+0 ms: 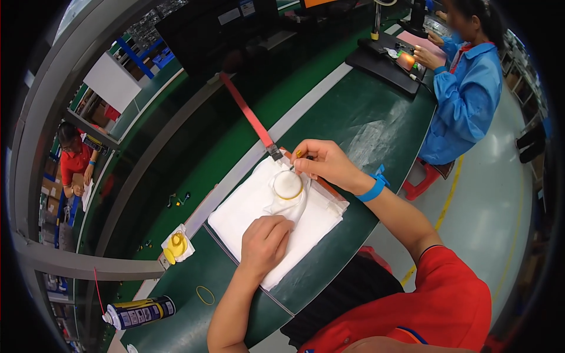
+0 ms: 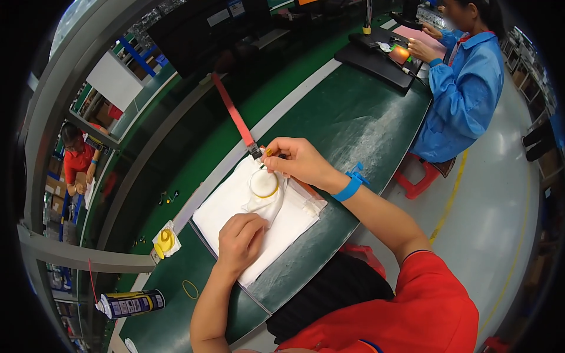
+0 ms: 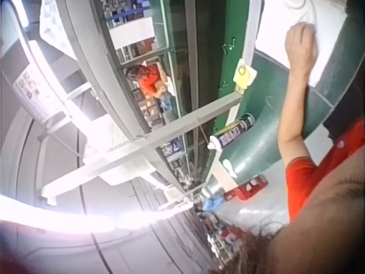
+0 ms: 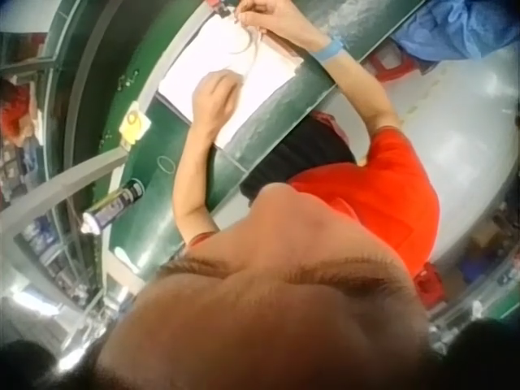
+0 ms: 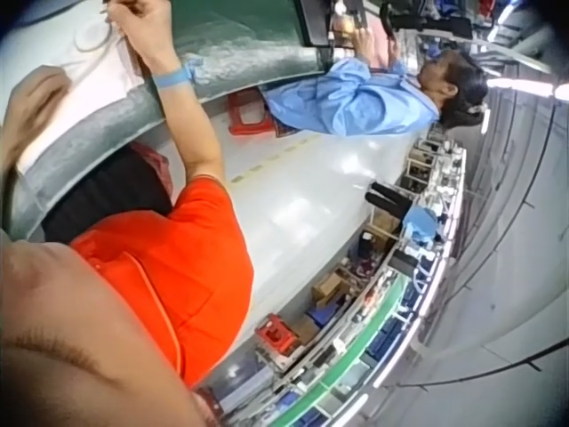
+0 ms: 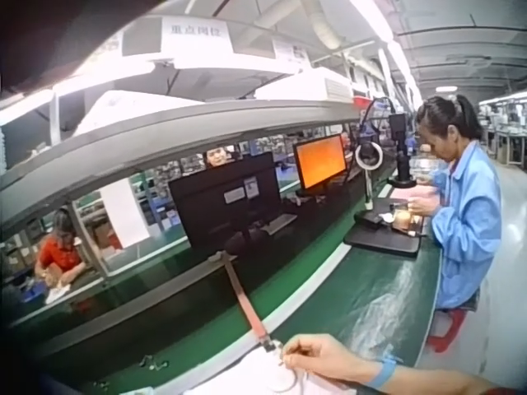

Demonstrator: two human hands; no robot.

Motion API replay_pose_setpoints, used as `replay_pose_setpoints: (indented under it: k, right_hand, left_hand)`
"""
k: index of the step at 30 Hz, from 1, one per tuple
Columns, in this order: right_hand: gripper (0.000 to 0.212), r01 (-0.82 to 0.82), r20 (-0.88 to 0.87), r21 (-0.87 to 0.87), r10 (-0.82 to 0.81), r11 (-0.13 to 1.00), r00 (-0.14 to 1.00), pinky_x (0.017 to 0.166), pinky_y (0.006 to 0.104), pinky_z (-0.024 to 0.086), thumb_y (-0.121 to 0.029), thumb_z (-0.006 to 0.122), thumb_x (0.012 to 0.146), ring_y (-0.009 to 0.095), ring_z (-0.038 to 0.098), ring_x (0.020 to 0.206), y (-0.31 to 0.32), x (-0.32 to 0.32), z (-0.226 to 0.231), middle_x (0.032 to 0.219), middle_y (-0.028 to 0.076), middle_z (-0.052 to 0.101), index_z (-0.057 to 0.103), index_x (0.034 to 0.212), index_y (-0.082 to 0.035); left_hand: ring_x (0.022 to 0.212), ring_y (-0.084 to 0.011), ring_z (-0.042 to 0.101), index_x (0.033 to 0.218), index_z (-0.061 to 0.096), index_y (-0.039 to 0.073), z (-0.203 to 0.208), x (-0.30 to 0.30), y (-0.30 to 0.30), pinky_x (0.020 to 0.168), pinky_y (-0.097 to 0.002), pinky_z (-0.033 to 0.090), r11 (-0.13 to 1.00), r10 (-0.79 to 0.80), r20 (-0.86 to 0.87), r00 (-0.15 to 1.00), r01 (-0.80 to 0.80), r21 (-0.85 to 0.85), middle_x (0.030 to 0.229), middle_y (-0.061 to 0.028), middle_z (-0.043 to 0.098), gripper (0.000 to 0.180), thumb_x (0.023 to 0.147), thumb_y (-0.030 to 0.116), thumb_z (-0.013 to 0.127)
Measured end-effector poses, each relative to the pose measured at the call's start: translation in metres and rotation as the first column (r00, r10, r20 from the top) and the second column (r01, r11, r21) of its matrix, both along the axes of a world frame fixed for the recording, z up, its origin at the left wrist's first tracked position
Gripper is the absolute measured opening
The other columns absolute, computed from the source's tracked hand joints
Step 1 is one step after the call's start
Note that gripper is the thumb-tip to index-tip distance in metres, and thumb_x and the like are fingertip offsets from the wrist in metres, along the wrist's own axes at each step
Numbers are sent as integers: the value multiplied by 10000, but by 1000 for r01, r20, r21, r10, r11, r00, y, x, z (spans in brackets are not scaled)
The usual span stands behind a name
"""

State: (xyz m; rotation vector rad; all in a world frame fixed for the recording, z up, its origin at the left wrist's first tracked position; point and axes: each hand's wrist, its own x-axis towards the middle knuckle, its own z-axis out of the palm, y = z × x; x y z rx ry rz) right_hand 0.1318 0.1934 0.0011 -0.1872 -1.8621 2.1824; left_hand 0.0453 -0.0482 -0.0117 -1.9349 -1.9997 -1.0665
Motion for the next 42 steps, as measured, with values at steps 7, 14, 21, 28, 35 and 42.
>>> replay_pose_setpoints:
  k: [7,14,21,28,35,42]
  right_hand:
    - [101,111,-158,408,-50,906,986,650,251,461,-65,682,953,89,539,739,-20,16,6,926,29,620,650,999,19]
    - [68,201,-216,778,-47,595,975,664,313,488,-18,680,912,217,596,750,-33,10,20,921,98,606,638,962,0]
    - [102,278,-301,904,23,324,953,688,392,523,10,692,866,333,623,798,-30,-11,11,915,130,591,625,942,-2]
    - [64,331,-344,923,32,195,939,726,418,540,-54,653,861,334,634,832,-25,-16,8,911,125,598,636,921,-38]
    - [71,327,-333,933,16,149,943,683,401,545,-58,665,835,319,649,815,-26,-18,8,878,115,599,621,887,-37]
    - [77,338,-349,927,45,164,936,684,387,554,-62,674,821,305,664,811,-26,-17,3,890,111,618,635,880,-33]
  left_hand:
    - [824,-278,670,929,699,51,-3,0,-2,707,-370,538,999,-13,2,1000,13,32,934,-83,687,194,753,-6,759]
    - [833,-272,659,932,701,60,-1,-4,-4,737,-373,527,998,21,10,1000,-21,56,942,-73,682,188,762,2,756]
    - [878,-272,645,929,701,56,-3,-5,-3,761,-373,519,994,77,40,996,-79,76,956,-74,671,178,766,4,751]
    - [906,-287,638,912,699,45,-5,-3,1,795,-391,508,999,49,-2,999,-49,20,976,-85,669,156,770,47,763]
    - [878,-299,630,885,701,41,-6,-2,2,764,-401,505,999,48,-5,999,-48,15,964,-98,666,158,744,24,770]
    - [860,-298,627,870,701,36,-5,-1,4,754,-396,503,999,34,2,999,-34,13,938,-101,666,153,735,10,769]
